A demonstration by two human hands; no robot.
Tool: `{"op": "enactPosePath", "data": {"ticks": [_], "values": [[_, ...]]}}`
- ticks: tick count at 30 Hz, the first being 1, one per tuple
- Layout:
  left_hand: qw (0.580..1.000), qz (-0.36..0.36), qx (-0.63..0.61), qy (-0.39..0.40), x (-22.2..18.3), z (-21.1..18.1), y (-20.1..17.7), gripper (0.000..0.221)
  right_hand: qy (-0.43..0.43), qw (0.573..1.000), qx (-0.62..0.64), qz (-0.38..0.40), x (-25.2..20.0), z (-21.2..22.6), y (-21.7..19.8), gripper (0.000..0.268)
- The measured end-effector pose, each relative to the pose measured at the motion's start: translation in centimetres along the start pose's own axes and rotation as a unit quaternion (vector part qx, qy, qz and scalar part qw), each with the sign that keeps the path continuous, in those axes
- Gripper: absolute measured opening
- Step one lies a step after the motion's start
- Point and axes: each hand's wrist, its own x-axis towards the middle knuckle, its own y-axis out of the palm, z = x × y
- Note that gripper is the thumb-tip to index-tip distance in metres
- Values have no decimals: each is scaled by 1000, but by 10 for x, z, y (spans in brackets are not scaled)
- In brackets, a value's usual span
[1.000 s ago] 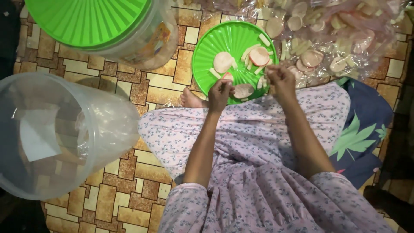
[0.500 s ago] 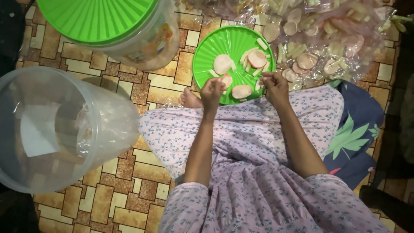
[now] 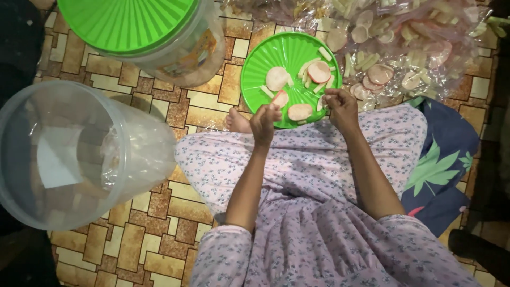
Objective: Arranging small pink petal-shaped food items onto a green plate while sitting on the floor
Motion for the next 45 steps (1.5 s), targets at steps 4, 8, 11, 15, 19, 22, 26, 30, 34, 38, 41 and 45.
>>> {"op": "enactPosePath", "data": {"ticks": [4, 8, 11, 15, 19, 22, 26, 30, 34, 38, 41, 45], "values": [[999, 7, -32, 2, -1, 3, 0, 32, 1, 1000, 0, -2, -1, 4, 1, 20], [999, 11, -22, 31, 15, 8, -4, 36, -4, 1000, -17, 1, -5, 13, 1, 20], [997, 26, 28, 65, 31, 21, -9, 31, -3, 1000, -13, 3, -5, 15, 2, 20], [978, 33, 131, 157, 45, 21, -16, 23, -14, 1000, -11, 1, -8, 22, 3, 20], [975, 26, 146, 165, 39, 3, -13, 22, -28, 999, -40, 9, -7, 20, 1, 20], [983, 37, 129, 125, 25, 15, -14, 22, -13, 1000, -23, 12, 4, -4, -5, 21], [992, 24, 95, 83, 1, -9, -11, 22, 1, 1000, -3, 10, 9, -20, -6, 21], [986, 38, 115, 111, 7, 2, -16, 24, 7, 1000, 23, 17, 15, -30, -5, 22], [963, 70, 189, 176, 25, -1, -19, 26, -2, 1000, 15, 23, 12, -23, -5, 23], [943, 71, 234, 225, 41, -5, -17, 23, -18, 999, 0, 28, 13, -24, -8, 23], [945, 59, 229, 228, 40, -4, -16, 21, -20, 999, 11, 30, 11, -23, -9, 23], [948, 45, 232, 211, 22, -4, -17, 23, -18, 999, 18, 36, 8, -11, -6, 24]]}}
